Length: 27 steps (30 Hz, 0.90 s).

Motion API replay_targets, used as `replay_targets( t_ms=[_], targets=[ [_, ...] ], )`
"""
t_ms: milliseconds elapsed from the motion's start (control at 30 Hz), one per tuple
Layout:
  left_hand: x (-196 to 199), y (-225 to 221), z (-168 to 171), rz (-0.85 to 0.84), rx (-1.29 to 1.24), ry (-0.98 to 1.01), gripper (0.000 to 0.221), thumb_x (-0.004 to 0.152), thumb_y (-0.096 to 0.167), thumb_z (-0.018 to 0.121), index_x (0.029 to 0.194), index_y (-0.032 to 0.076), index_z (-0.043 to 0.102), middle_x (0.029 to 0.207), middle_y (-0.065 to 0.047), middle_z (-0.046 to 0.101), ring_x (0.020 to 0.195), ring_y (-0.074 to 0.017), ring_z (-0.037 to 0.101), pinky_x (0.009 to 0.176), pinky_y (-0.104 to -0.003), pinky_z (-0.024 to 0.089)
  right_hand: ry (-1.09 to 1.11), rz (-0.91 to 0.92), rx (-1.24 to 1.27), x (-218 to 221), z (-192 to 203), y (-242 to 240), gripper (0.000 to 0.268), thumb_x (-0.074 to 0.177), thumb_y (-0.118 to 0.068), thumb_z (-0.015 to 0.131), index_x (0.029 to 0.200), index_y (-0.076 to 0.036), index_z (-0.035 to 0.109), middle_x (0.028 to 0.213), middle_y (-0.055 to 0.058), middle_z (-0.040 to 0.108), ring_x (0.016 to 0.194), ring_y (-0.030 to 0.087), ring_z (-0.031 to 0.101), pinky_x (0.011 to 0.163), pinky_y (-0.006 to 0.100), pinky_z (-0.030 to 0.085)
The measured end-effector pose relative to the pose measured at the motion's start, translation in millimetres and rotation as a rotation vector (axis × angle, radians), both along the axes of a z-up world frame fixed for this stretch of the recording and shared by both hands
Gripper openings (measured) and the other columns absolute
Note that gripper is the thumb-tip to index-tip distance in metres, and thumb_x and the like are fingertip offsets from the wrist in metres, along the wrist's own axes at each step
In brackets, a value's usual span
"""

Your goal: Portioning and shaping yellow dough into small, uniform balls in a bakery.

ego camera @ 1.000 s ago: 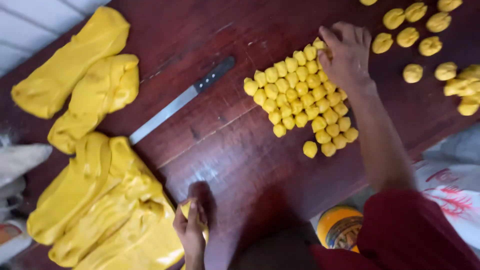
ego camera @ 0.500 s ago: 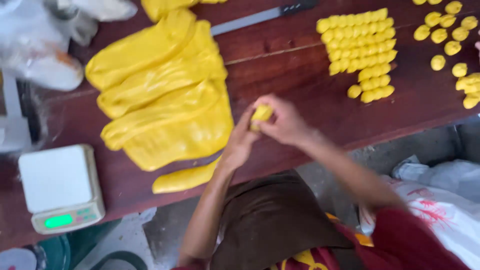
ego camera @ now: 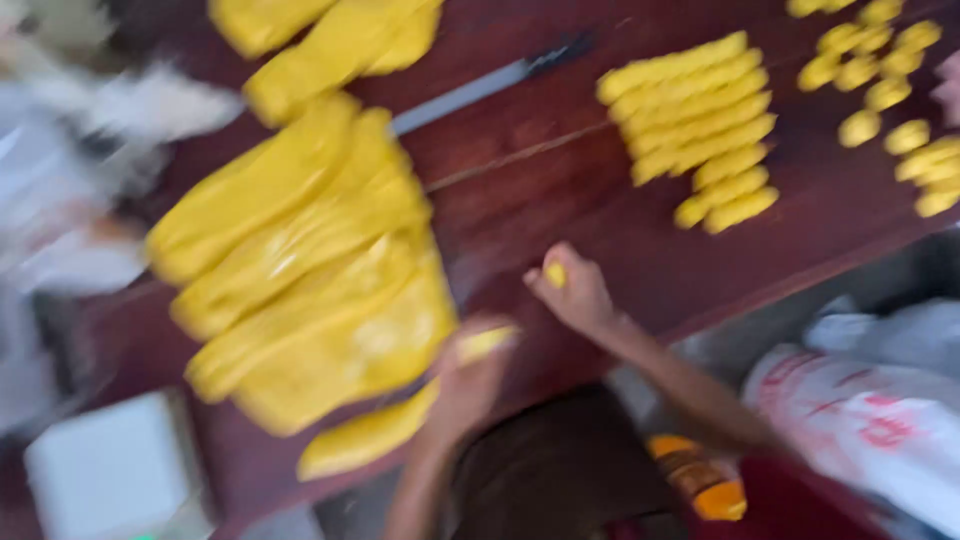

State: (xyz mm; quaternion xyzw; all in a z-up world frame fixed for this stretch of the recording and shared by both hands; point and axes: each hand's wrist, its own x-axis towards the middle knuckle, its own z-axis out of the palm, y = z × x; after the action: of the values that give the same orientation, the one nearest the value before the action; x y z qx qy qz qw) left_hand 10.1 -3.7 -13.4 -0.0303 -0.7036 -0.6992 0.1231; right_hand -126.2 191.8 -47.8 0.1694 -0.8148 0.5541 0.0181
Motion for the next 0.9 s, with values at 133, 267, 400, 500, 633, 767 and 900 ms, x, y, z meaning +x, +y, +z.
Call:
replay_targets(
  t_ms=[133,267,400,500,633,767,900],
  targets=[
    [-41.2,-16.6,-29.1,0.251,0.306,-0.507,0.013,0.104,0.018,0.061,0.105,0.005,0.063,0.074,0.004,0.056,0.058,-0.0023,0.044,0.050,-0.020,0.036,-0.136,-0.031,-0.103,-104.9,14.3,42.5,0.016,0.103,-0.019,0.064,0.109,-0.005,0.063,0.085,0.001,0.063,0.073,0.008,0.057,0.066,0.024,0.050],
    [-38.7,0.8,-49.0,0.328,0.255,-0.745,0.013,0.097,0.016,0.061,0.105,0.006,0.065,0.064,0.001,0.055,0.046,-0.0068,0.043,0.042,-0.023,0.032,0.411,-0.098,0.227,-248.1,6.9,64.1,0.024,0.099,-0.014,0.073,0.120,-0.004,0.067,0.106,0.012,0.071,0.100,0.024,0.067,0.090,0.041,0.054],
    [-36.5,-6.0,-59.6,0.396,0.236,-0.611,0.011,0.103,0.014,0.058,0.106,0.006,0.065,0.075,0.001,0.060,0.057,-0.0052,0.050,0.049,-0.021,0.039,0.593,-0.097,0.709,-280.9,10.4,52.2,0.035,0.078,-0.030,0.087,0.105,-0.012,0.072,0.105,0.011,0.069,0.103,0.033,0.060,0.093,0.055,0.042],
    [-22.4,-7.4,-39.8,0.423,0.329,-0.647,0.015,0.102,0.014,0.056,0.110,0.005,0.064,0.078,-0.001,0.062,0.055,-0.0066,0.049,0.047,-0.021,0.037,0.577,-0.092,0.666,-226.8,31.2,51.5,0.055,0.080,-0.033,0.087,0.122,-0.006,0.065,0.122,0.018,0.061,0.112,0.037,0.057,0.096,0.053,0.042],
    [-40.3,-7.9,-35.5,0.304,0.526,-0.420,0.043,0.103,0.011,0.054,0.144,0.004,0.045,0.116,-0.007,0.064,0.094,-0.0103,0.060,0.078,-0.024,0.049,-0.047,0.134,0.109,-99.7,78.0,15.0,0.049,0.084,-0.018,0.082,0.126,-0.006,0.060,0.120,0.008,0.064,0.087,0.016,0.064,0.071,0.032,0.055],
    [-37.9,-6.6,-42.5,0.102,0.824,-0.317,0.069,0.105,0.006,0.056,0.168,0.006,0.028,0.153,-0.017,0.047,0.115,-0.0208,0.045,0.098,-0.034,0.038,-0.212,0.470,0.002,14.6,33.2,-53.0,0.047,0.083,-0.012,0.082,0.124,-0.006,0.061,0.109,0.006,0.064,0.078,0.010,0.064,0.065,0.027,0.056],
    [-17.4,-29.2,-37.0,-0.043,0.412,-0.114,0.072,0.103,0.011,0.056,0.168,0.002,0.027,0.173,-0.011,0.035,0.158,-0.0212,0.037,0.127,-0.030,0.032,-0.105,0.496,0.059,36.3,54.8,-80.0,0.039,0.089,-0.010,0.079,0.124,-0.005,0.062,0.099,0.005,0.066,0.079,0.011,0.064,0.066,0.029,0.054]
  ],
)
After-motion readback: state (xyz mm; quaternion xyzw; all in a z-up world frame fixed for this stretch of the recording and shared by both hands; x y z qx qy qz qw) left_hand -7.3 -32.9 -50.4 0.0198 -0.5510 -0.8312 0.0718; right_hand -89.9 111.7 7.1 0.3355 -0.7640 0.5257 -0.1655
